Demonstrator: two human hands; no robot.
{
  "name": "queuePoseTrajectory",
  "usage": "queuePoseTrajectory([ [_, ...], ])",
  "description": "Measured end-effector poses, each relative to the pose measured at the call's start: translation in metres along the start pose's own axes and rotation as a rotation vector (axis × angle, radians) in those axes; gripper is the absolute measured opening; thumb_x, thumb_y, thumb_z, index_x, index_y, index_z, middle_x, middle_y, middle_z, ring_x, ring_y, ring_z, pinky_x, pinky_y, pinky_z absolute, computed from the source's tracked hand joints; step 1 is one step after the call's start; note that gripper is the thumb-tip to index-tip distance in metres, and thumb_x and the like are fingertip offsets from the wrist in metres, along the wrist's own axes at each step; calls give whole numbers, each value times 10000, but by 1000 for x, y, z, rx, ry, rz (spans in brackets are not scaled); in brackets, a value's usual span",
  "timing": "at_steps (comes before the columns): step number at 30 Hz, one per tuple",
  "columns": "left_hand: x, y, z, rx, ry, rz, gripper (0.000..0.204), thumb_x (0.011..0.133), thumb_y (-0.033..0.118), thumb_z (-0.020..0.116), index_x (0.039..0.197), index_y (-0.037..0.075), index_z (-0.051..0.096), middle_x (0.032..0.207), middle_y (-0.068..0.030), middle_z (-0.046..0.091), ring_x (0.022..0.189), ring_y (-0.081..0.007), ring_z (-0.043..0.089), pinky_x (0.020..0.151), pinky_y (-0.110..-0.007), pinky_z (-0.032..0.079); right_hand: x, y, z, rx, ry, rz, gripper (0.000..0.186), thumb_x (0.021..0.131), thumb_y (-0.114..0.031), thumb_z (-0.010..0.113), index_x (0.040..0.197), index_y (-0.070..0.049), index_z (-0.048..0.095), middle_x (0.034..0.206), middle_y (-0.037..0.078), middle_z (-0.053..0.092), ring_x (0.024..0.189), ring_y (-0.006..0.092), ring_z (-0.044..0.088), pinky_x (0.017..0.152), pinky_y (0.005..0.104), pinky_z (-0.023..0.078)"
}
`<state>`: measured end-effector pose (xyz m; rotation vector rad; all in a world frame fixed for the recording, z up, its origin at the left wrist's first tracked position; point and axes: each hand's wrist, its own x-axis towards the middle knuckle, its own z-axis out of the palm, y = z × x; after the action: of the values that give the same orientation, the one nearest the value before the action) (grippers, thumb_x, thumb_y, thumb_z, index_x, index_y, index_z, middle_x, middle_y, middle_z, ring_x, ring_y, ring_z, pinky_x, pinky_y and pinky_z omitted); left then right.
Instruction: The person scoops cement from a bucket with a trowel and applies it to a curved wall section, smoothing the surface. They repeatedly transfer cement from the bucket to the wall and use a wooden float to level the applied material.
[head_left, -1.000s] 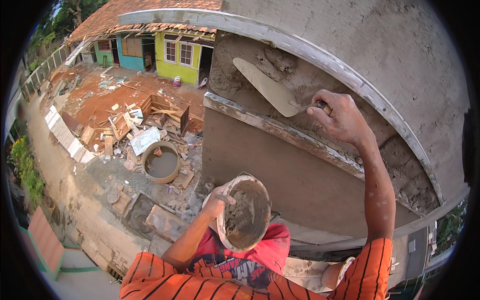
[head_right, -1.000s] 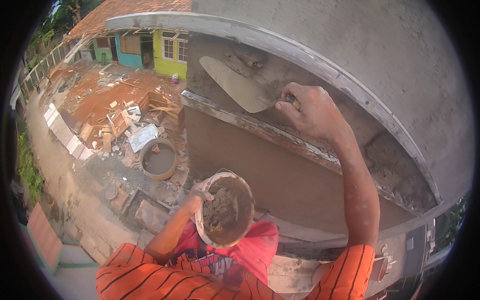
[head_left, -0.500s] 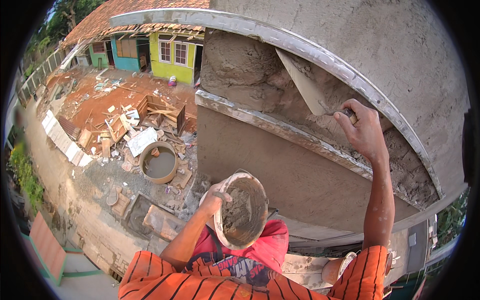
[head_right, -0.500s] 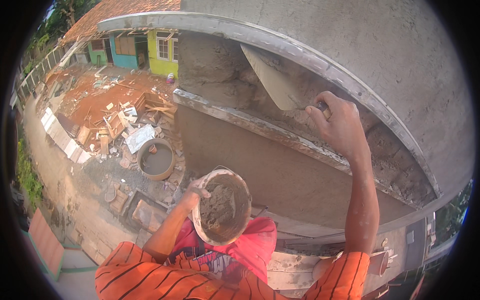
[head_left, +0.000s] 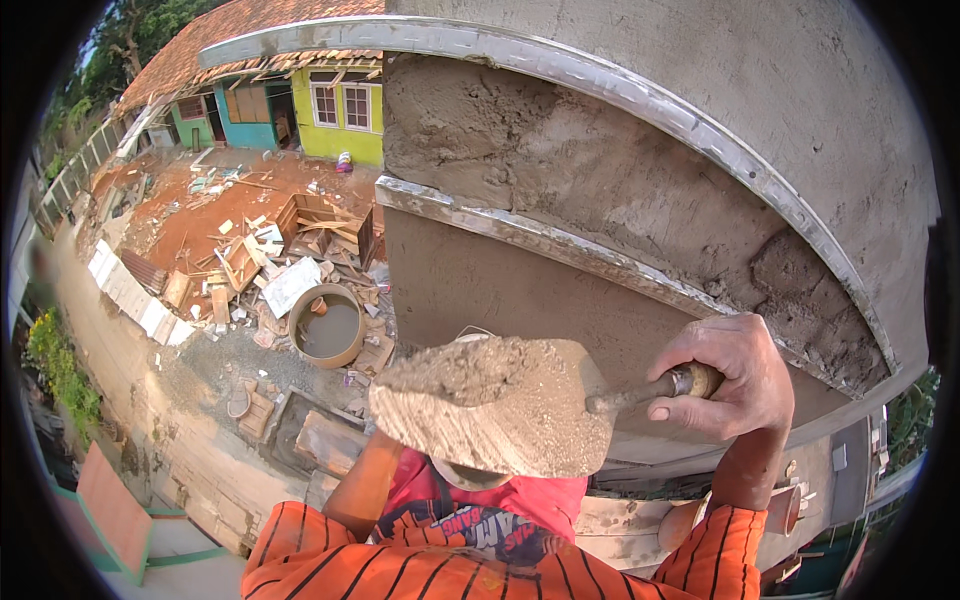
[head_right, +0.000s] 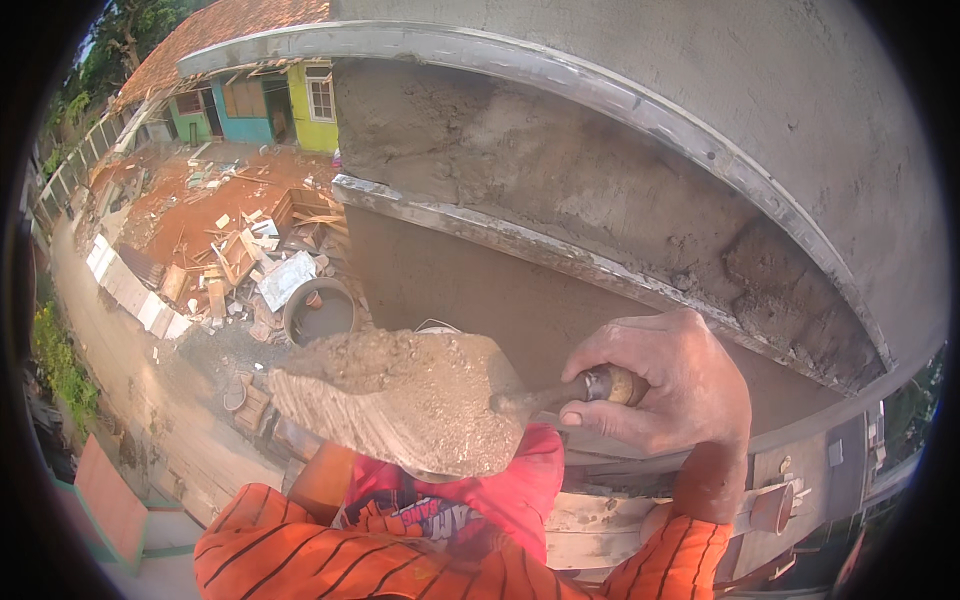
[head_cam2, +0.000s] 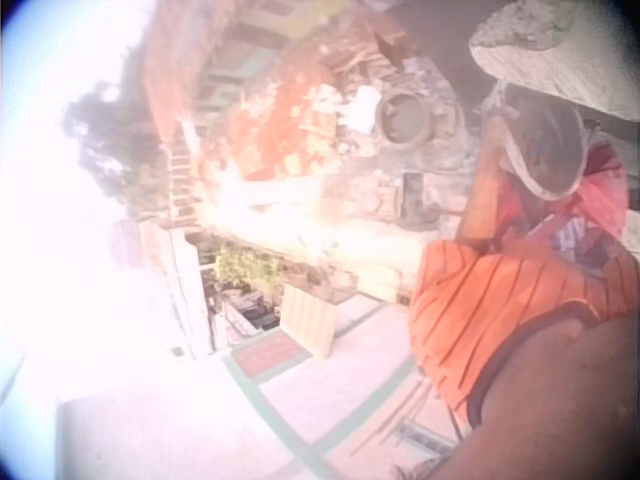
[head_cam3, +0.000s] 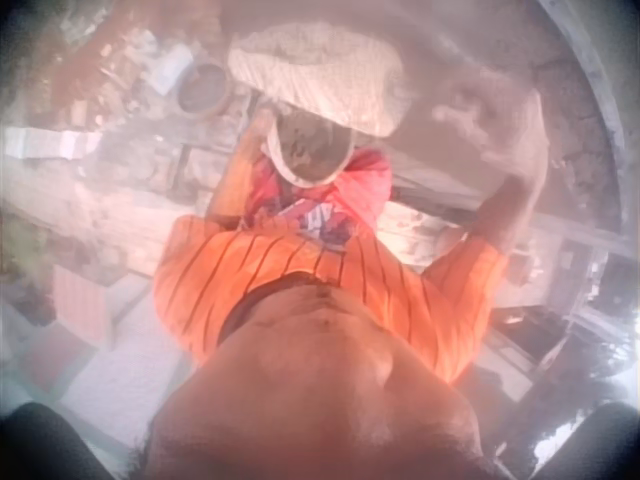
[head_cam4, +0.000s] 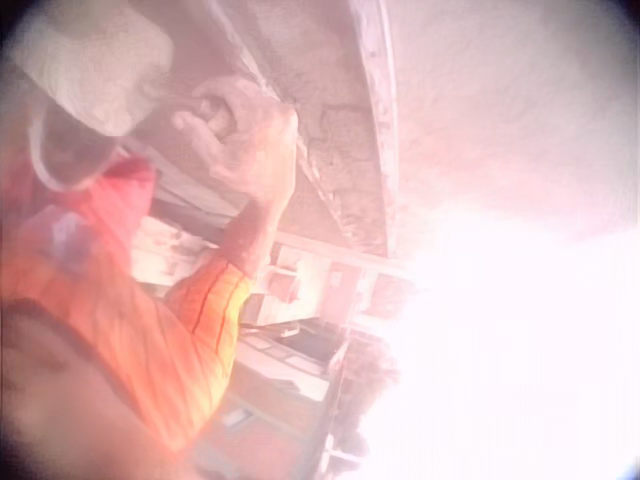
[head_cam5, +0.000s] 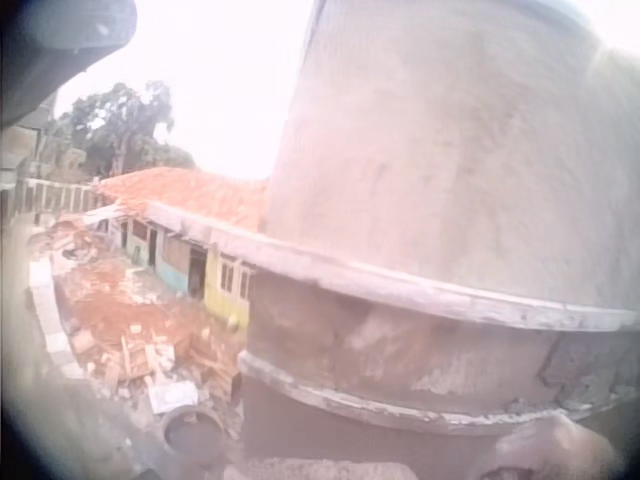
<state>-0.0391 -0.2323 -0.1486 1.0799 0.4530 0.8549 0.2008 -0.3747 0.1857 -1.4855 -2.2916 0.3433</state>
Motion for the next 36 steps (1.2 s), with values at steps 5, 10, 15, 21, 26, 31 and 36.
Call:
queuePoseTrajectory([
  [5, 8, -5, -1, -5, -8, -13, 724, 637, 118, 592, 1335, -43, 488, 1287, -107, 572, 1201, -210, 506, 1037, -315, 371, 35, 31, 12, 495, -413, -173, 294, 800, -287, 750, 866, -9, 683, 670, 42, 628, 574, 134, 585, 535, 268, 452],
  [10, -4, -2, 2, 12, 15, 4, 746, 605, 89, 587, 1332, -48, 490, 1289, -99, 564, 1180, -218, 517, 1044, -306, 359, 36, 60, 4, 263, 289, 407, 384, 835, -359, 682, 832, 24, 647, 633, 7, 550, 569, 89, 493, 512, 254, 389],
  [15, -2, -7, -7, -47, 34, 1, 680, 666, 128, 602, 1318, -43, 510, 1293, -93, 572, 1191, -197, 517, 1040, -313, 365, 14, 57, 14, 225, 156, 352, 345, 805, -334, 693, 839, 6, 647, 632, 42, 567, 574, 105, 482, 531, 269, 398],
  [21, -7, -2, -11, -123, 61, -26, 660, 669, 97, 572, 1313, -37, 515, 1259, -80, 590, 1148, -178, 527, 1013, -300, 376, -13, 91, 136, -208, -570, 394, 380, 775, -394, 693, 992, -82, 665, 852, 174, 677, 812, 361, 656, 722, 443, 502],
  [26, -7, -7, -22, -99, 38, -18, 678, 662, 93, 571, 1324, -36, 503, 1282, -84, 571, 1171, -180, 510, 1028, -295, 360, -20, 121, 252, 122, -546, 285, 321, 824, -299, 673, 1033, -57, 650, 919, 172, 679, 826, 354, 661, 742, 434, 519],
  [31, -12, -6, -23, -152, 55, -22, 686, 657, 64, 565, 1332, -35, 494, 1272, -89, 576, 1156, -184, 522, 1013, -294, 377, 105, 53, 162, -173, 86, -53, 179, 805, -202, 679, 955, -107, 656, 875, 83, 664, 828, 290, 626, 717, 401, 503],
  [36, -7, -9, -13, -295, -52, 17, 698, 648, 45, 561, 1338, -27, 490, 1264, -79, 583, 1147, -175, 533, 999, -303, 398, 226, 0, 43, -929, 823, -716, 149, 738, -92, 733, 855, -163, 674, 794, -20, 634, 714, 180, 583, 607, 312, 476],
])
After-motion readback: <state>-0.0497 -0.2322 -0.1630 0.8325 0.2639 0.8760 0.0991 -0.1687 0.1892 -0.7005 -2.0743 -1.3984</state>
